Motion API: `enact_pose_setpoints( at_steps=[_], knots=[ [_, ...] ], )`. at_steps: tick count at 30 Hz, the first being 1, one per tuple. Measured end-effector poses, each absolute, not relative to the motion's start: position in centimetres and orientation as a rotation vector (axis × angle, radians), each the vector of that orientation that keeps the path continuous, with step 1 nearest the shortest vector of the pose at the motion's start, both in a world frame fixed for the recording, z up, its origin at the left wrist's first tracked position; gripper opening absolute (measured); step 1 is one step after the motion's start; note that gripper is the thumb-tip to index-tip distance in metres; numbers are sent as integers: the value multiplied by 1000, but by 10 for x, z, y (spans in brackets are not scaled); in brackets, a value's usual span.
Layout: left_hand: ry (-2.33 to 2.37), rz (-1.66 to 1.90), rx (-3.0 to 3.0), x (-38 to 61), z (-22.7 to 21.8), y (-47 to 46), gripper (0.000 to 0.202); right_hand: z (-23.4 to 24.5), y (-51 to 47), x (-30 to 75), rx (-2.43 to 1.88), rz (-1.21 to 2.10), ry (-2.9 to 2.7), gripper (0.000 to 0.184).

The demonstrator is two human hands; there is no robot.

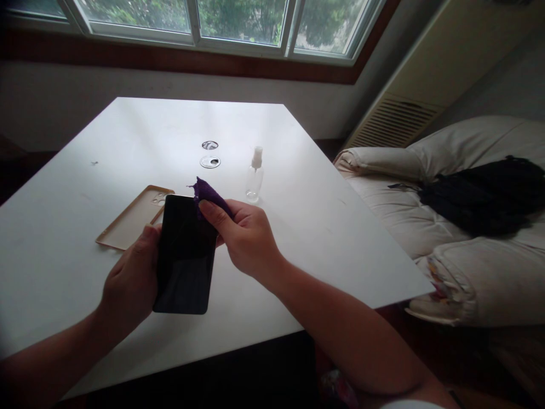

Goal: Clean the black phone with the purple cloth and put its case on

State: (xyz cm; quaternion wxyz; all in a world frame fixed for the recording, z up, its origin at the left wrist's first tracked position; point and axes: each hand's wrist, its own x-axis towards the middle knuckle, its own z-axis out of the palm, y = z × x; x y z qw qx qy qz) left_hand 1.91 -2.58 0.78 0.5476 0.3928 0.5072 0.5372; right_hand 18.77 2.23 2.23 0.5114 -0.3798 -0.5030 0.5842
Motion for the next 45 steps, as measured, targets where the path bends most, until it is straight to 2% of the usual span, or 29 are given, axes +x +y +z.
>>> enact_pose_setpoints(
  at_steps=[16,35,45],
  knots=[
    [1186,1295,908,21,9,-25,45,21,24,188,-908,1466,-1179,37],
    [1290,1347,1061,16,14,-25,42,20,26,183,-810,1563,-1095,25],
    [1274,1407,1058,15,14,-27,41,20,27,183,-882,1565,-1143,32]
  ],
)
